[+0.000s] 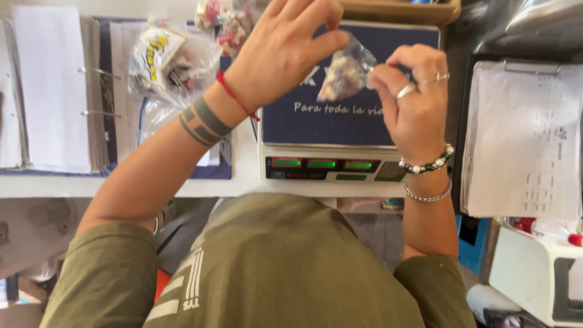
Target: Packaging and weighing small candies into plastic bags at a service counter.
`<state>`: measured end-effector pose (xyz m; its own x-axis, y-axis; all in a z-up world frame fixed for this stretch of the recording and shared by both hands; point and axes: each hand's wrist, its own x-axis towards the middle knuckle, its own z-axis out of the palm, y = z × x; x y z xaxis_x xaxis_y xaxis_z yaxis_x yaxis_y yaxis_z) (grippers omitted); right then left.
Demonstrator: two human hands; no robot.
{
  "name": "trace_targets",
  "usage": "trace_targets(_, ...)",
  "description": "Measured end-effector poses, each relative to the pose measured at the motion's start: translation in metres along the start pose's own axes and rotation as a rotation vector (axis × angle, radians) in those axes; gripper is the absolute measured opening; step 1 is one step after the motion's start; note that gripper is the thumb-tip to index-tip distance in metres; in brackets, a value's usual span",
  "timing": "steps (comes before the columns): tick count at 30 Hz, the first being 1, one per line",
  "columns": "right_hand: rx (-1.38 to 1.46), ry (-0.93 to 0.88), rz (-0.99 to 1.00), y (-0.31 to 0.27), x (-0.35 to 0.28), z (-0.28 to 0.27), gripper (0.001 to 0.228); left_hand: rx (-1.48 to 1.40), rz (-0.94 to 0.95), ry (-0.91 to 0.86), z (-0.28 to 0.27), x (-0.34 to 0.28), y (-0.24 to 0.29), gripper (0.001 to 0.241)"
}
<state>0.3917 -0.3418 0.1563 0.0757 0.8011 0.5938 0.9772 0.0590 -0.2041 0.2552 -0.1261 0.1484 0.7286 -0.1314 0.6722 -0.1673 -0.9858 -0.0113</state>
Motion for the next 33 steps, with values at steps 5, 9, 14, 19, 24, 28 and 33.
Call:
trace_targets(5, 0.049, -0.089, 0.047, 0.005, -0.013, 0.008, 0.006, 0.002, 0.004, -0.055, 0.003, -0.009, 0.011, 0.012)
trace_targets(9, 0.217, -0.118, 0.19, 0.005, -0.036, 0.013, 0.04, -0.089, -0.164, -0.137, -0.011, -0.029, 0.029, 0.039)
trace_targets(14, 0.249, -0.032, 0.428, 0.005, -0.073, 0.019, 0.081, -0.234, -0.343, -0.224, -0.031, -0.085, 0.04, 0.037)
trace_targets(19, 0.303, 0.074, 0.597, -0.01, -0.091, 0.017, 0.079, -0.269, -0.533, -0.277, -0.042, -0.151, 0.05, 0.036)
trace_targets(24, 0.128, 0.078, 0.601, -0.021, -0.107, 0.005, 0.07, -0.268, -0.636, -0.302, -0.058, -0.182, 0.058, 0.03)
trace_targets(28, 0.08, 0.103, 0.631, -0.036, -0.106, -0.009, 0.062, -0.282, -0.67, -0.27, -0.065, -0.194, 0.062, 0.027)
trace_targets(33, 0.053, 0.081, 0.57, -0.05, -0.096, -0.01, 0.045, -0.287, -0.684, -0.239, -0.072, -0.211, 0.058, 0.026)
